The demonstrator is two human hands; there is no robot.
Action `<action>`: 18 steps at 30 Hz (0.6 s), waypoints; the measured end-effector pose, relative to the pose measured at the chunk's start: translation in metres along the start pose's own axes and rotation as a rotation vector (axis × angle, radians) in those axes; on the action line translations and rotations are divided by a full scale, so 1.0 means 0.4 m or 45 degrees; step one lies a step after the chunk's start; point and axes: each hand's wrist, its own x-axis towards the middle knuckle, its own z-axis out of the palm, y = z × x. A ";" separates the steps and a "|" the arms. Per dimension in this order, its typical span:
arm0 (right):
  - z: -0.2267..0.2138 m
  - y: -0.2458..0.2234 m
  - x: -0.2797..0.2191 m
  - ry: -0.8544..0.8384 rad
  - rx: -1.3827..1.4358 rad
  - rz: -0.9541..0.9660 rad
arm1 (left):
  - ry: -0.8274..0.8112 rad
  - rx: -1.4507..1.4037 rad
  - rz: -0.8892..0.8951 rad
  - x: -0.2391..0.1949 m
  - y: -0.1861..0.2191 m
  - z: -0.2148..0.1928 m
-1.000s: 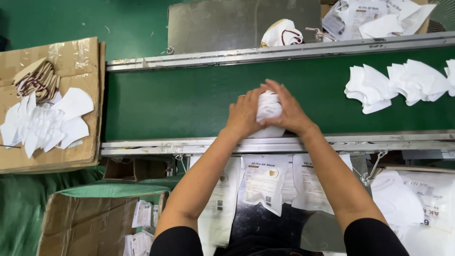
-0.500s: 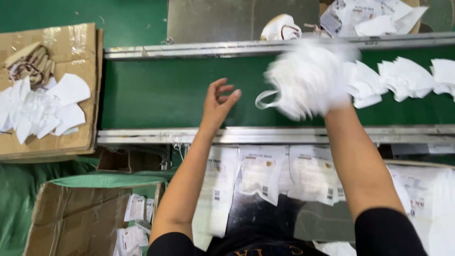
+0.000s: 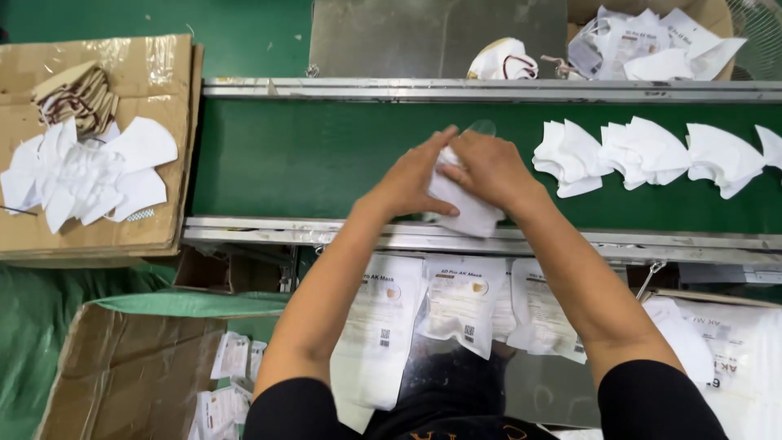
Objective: The recorder is packing white face masks into plastic bags on a conveyor belt in a factory setting.
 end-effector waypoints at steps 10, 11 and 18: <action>0.218 0.060 -0.057 0.350 0.784 0.129 | -0.102 0.707 -0.185 -0.025 -0.100 0.107; 0.237 0.032 -0.069 0.486 0.835 0.225 | 0.003 0.711 -0.060 -0.034 -0.106 0.134; 0.237 -0.006 -0.052 0.644 0.964 0.143 | -0.375 0.926 -0.313 -0.091 -0.071 0.038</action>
